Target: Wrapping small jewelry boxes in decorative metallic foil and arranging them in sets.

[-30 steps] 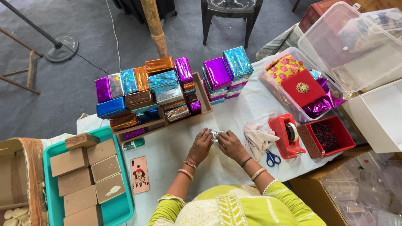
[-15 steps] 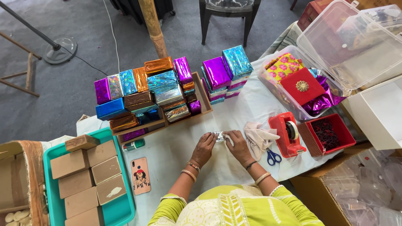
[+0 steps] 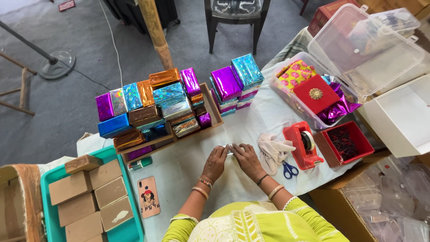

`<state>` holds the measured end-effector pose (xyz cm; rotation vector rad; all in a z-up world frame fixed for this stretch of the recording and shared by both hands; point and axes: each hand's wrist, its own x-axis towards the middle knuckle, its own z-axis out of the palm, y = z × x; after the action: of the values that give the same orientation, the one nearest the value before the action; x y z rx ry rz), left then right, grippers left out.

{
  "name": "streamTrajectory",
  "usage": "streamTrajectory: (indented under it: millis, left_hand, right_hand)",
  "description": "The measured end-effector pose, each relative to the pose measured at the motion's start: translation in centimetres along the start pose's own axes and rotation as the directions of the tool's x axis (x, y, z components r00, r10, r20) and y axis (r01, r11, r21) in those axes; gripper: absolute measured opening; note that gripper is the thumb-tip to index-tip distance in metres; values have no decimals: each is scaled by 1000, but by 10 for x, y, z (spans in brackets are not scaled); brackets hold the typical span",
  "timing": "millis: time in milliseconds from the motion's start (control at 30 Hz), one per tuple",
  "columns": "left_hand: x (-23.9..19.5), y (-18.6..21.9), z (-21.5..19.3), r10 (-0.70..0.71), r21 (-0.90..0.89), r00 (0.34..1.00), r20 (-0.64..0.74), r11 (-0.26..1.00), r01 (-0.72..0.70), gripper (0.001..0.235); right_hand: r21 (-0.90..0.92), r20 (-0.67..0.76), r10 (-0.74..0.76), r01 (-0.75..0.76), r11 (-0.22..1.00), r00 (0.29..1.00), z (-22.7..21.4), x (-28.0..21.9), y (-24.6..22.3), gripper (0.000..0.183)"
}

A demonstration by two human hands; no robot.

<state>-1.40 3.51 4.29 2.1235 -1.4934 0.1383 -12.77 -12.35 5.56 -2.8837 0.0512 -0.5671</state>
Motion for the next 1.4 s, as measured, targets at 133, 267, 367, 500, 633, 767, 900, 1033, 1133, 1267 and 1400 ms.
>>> streamTrajectory:
  millis: [133, 267, 367, 500, 633, 767, 900, 1033, 1133, 1267, 1400]
  left_hand:
    - [1, -1, 0, 8, -3, 1000, 0, 1000, -8, 50]
    - [2, -4, 1, 33, 10, 999, -17, 999, -33, 47]
    - [-1, -7, 8, 50, 29, 998, -30, 998, -49, 47]
    - [-2, -11, 12, 66, 61, 998, -5, 996, -66, 46]
    - [-5, -14, 18, 74, 55, 997, -12, 996, -73, 46]
    - [-6, -16, 21, 57, 58, 998, -10, 997, -57, 46]
    - [-5, -14, 19, 39, 44, 999, -3, 998, -39, 48]
    - [-4, -14, 17, 42, 58, 999, 11, 997, -42, 49]
    - [-3, -14, 17, 42, 62, 999, 15, 997, -43, 49]
    - [-3, -14, 19, 31, 55, 1000, 3, 998, -31, 50]
    - [-3, -15, 19, 12, 49, 1000, 4, 999, -12, 51]
  right_hand:
    - [-2, -10, 5, -5, 1000, 1000, 3, -2, 1, 46]
    - [-13, -6, 7, -8, 1000, 1000, 1, 0, 0, 45]
    - [-8, -12, 18, -18, 1000, 1000, 0, -1, -2, 45]
    - [53, -35, 82, -80, 995, 996, 3, -1, -4, 39]
    - [123, -65, 138, -130, 984, 988, -1, -3, -4, 34]
    - [260, -47, 217, -198, 945, 975, -13, -19, 15, 43]
    - [185, -152, 509, -481, 857, 847, 25, -96, 106, 47]
    - [107, -351, 563, -565, 818, 748, -64, -125, 139, 37]
    - [-48, -354, 735, -796, 604, 579, -64, -172, 187, 40]
    - [17, -205, 811, -826, 563, 548, -42, -217, 230, 25]
    - [193, -80, 848, -826, 529, 524, -47, -205, 223, 23]
